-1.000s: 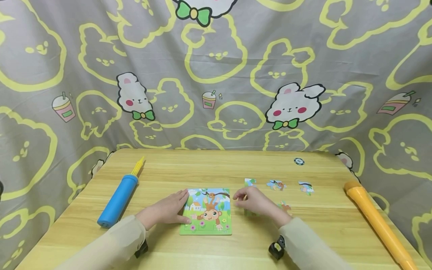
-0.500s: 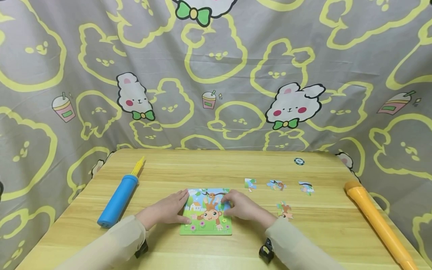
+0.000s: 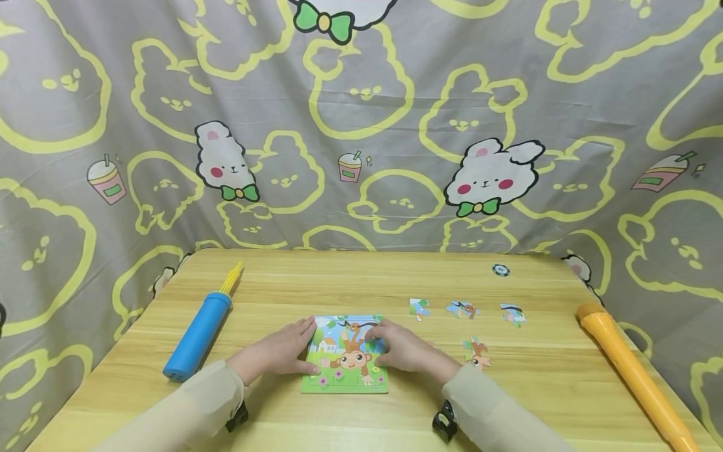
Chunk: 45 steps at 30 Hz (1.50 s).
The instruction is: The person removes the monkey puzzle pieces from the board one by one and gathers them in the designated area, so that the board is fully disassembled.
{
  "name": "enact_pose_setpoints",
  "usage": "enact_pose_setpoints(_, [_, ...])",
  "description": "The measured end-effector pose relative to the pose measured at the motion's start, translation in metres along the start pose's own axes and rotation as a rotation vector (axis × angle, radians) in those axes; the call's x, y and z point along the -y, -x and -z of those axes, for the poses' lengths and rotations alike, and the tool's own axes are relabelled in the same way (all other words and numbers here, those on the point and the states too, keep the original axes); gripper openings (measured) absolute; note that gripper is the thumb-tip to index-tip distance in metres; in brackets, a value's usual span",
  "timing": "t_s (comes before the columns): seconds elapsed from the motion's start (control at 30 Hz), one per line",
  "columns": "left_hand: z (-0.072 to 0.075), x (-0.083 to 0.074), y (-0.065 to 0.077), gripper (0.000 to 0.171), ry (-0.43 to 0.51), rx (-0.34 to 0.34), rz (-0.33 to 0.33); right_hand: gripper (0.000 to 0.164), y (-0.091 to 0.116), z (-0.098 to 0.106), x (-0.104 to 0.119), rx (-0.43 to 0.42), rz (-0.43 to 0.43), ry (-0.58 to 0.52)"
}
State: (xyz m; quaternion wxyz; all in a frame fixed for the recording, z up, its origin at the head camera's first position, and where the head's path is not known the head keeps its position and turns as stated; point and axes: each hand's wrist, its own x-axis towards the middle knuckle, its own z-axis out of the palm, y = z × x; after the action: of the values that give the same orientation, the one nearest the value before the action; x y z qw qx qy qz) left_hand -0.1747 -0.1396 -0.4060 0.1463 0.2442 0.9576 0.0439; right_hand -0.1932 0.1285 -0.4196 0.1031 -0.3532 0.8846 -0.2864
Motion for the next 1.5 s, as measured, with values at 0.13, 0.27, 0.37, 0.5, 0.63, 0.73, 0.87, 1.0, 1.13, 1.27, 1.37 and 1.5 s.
enact_pose_setpoints(0.13, [0.0009,-0.0003,0.0002,0.093,0.000,-0.001,0.001,0.045,-0.0009,-0.0005,-0.0002,0.005,-0.004,0.013])
enact_pose_setpoints(0.27, [0.0021,-0.0008,0.0006,0.093,-0.003,-0.003,0.001,0.045,-0.0012,-0.0016,-0.0001,-0.013,0.012,0.008])
enact_pose_setpoints(0.37, [0.0028,-0.0014,0.0013,0.092,0.002,-0.003,-0.002,0.042,-0.0010,-0.0016,-0.0004,-0.026,0.020,-0.007])
enact_pose_setpoints(0.5, [0.0030,-0.0014,0.0022,0.093,0.008,0.000,-0.004,0.040,-0.0015,-0.0011,-0.0018,-0.031,0.030,-0.008])
enact_pose_setpoints(0.63, [0.0031,-0.0013,0.0023,0.092,0.004,0.001,-0.004,0.033,-0.0025,-0.0010,-0.0018,-0.034,0.037,-0.007])
enact_pose_setpoints(0.73, [0.0037,-0.0013,0.0020,0.092,-0.001,0.000,-0.006,0.026,-0.0030,-0.0010,-0.0013,-0.036,0.018,-0.012])
enact_pose_setpoints(0.87, [0.0038,-0.0013,0.0011,0.092,-0.008,-0.002,-0.006,0.018,-0.0036,-0.0008,-0.0014,-0.023,0.011,-0.020])
enact_pose_setpoints(1.0, [0.0026,-0.0009,0.0008,0.092,-0.010,-0.001,-0.003,0.015,-0.0043,0.0002,-0.0021,0.019,0.017,-0.033])
enact_pose_setpoints(1.13, [0.0022,-0.0007,0.0010,0.092,-0.010,-0.001,-0.004,0.016,-0.0048,0.0018,-0.0020,0.050,0.012,-0.045])
enact_pose_setpoints(1.27, [0.0016,-0.0001,0.0006,0.092,-0.016,0.000,-0.006,0.016,-0.0043,0.0033,-0.0009,0.068,0.009,-0.042])
enact_pose_setpoints(1.37, [0.0021,-0.0006,0.0009,0.093,-0.021,0.000,-0.006,0.018,-0.0039,0.0041,-0.0001,0.078,0.005,-0.032])
enact_pose_setpoints(1.5, [0.0026,-0.0016,0.0017,0.093,-0.014,-0.001,-0.003,0.019,-0.0036,0.0051,0.0001,0.086,0.010,-0.027])
